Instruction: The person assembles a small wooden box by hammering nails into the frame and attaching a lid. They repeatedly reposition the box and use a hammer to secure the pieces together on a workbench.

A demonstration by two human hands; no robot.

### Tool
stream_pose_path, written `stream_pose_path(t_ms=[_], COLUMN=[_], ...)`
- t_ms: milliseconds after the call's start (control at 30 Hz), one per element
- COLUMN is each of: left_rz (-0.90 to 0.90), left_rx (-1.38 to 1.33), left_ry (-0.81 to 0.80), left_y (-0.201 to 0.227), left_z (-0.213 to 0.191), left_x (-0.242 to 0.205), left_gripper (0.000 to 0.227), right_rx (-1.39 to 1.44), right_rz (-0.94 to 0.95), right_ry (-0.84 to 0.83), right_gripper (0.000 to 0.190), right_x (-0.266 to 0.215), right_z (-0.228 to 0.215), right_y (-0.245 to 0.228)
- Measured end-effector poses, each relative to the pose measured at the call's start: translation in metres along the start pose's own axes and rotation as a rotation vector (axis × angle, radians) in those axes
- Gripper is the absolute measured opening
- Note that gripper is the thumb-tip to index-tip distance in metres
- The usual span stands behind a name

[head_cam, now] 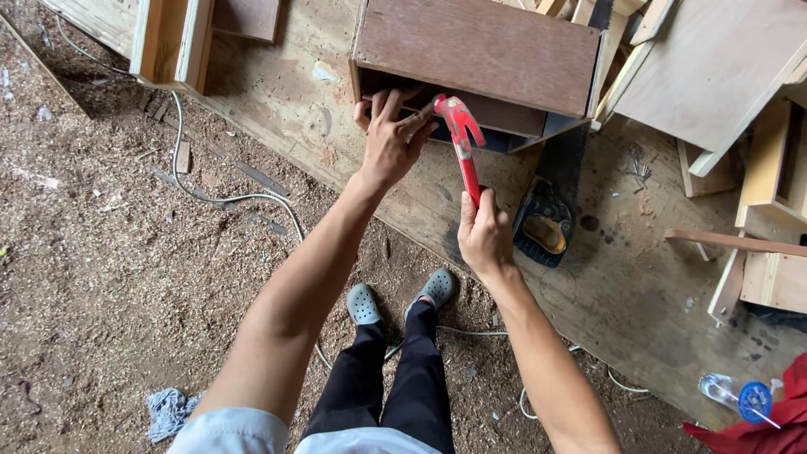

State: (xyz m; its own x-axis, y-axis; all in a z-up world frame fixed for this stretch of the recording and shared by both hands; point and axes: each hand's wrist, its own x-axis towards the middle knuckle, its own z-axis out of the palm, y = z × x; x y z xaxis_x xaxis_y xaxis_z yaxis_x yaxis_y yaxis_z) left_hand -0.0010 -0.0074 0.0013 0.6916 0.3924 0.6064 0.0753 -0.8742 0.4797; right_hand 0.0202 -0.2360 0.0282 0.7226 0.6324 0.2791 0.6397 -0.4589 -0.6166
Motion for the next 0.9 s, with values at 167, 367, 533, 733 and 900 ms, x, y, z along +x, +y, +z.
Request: stream_pose_path(t_ms=[167,367,533,733,900], left_rz=[-0.009,0.000,-0.020,-0.017,-0.010], left_rx=[-0.011,-0.029,-0.031,-0.033,-0.019], left_ry=[0.004,0.009,-0.006,-0.007,0.004], left_y=[-0.004,-0.005,-0.002,-0.002,-0.005], left_z=[-0.001,0.000,0.003,0.002,0.000], left_x=[0.000,0.002,-0.001,-0.003,0.001], left_gripper=[0.033,0.032,0.030,0.031,0.032], right_rx=[0.028,-0.023,0.058,0.015,0.071], right_rz=[0.007,-0.048,0.057,0.124,0.025], right_ry=[-0.029,-0.026,-0.117,-0.171,-0.107], right_gripper=[0.024,0.028,0.029,0.030,0.029], right_x=[0.007,0.009,0.007,0.005,0.009], right_z=[-0.001,-0.004,0.000,-0.001,0.001], right_y=[-0.002,-0.003,0.001,0.005,0.009])
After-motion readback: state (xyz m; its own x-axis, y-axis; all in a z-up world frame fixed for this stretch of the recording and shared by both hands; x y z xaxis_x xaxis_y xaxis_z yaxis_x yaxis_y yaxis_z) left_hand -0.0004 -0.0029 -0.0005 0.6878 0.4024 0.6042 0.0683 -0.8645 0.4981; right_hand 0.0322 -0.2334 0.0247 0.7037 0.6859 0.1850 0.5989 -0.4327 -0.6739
